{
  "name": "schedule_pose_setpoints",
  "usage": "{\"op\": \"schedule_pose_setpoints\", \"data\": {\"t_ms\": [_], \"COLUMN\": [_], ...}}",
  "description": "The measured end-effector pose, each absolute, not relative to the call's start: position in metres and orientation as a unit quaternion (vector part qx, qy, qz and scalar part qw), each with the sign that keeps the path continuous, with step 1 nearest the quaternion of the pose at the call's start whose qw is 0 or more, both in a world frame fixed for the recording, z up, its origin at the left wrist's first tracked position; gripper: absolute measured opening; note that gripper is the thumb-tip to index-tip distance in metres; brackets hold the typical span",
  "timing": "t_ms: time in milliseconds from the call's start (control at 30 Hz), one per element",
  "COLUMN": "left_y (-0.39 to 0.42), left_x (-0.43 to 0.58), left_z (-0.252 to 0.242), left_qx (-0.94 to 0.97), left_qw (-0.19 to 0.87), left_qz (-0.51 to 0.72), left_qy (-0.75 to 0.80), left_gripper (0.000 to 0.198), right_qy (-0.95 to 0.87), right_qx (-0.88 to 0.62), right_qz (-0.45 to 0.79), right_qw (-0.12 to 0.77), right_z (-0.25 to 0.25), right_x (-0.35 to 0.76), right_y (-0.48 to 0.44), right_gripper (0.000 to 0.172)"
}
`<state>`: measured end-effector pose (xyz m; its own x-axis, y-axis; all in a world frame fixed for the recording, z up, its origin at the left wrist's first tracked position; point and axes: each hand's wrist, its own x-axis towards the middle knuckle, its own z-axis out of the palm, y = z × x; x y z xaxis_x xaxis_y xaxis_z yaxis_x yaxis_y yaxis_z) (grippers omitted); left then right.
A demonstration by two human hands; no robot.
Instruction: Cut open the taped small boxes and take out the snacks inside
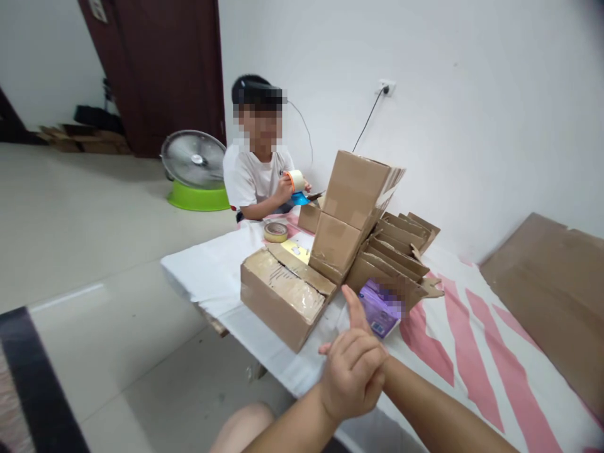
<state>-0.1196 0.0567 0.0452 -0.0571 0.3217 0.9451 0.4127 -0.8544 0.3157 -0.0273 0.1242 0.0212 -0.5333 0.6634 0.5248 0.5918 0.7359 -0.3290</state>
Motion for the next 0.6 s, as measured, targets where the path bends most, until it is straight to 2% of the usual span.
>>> {"op": "schedule_pose_setpoints", "data": {"t_ms": [67, 133, 300, 367, 467, 533, 600], "left_y": [0.052, 0.049, 0.040, 0.034, 0.020, 0.011, 0.004], "left_x": [-0.119, -0.117, -0.113, -0.115, -0.121, -0.127, -0.134], "left_z": [0.050, 0.055, 0.067, 0.073, 0.086, 0.093, 0.099], "left_qx": [-0.677, -0.677, -0.675, -0.671, -0.665, -0.659, -0.654], "left_qw": [0.040, 0.035, 0.030, 0.030, 0.010, -0.014, -0.027], "left_qz": [-0.693, -0.698, -0.704, -0.710, -0.715, -0.717, -0.714], "left_qy": [-0.246, -0.231, -0.218, -0.212, -0.215, -0.228, -0.249], "left_gripper": [0.030, 0.033, 0.031, 0.028, 0.024, 0.021, 0.021], "right_qy": [-0.857, -0.839, -0.818, -0.835, -0.865, -0.876, -0.882], "right_qx": [-0.378, -0.398, -0.400, -0.382, -0.360, -0.351, -0.349], "right_qz": [0.101, 0.129, 0.164, 0.166, 0.157, 0.158, 0.166], "right_qw": [0.336, 0.349, 0.380, 0.358, 0.314, 0.291, 0.271], "right_z": [0.023, 0.022, 0.021, 0.023, 0.030, 0.037, 0.042], "right_x": [-0.055, -0.078, -0.082, -0.060, -0.010, 0.028, 0.066], "right_y": [0.124, 0.127, 0.126, 0.120, 0.102, 0.086, 0.067], "right_gripper": [0.120, 0.126, 0.097, 0.093, 0.078, 0.078, 0.088]}}
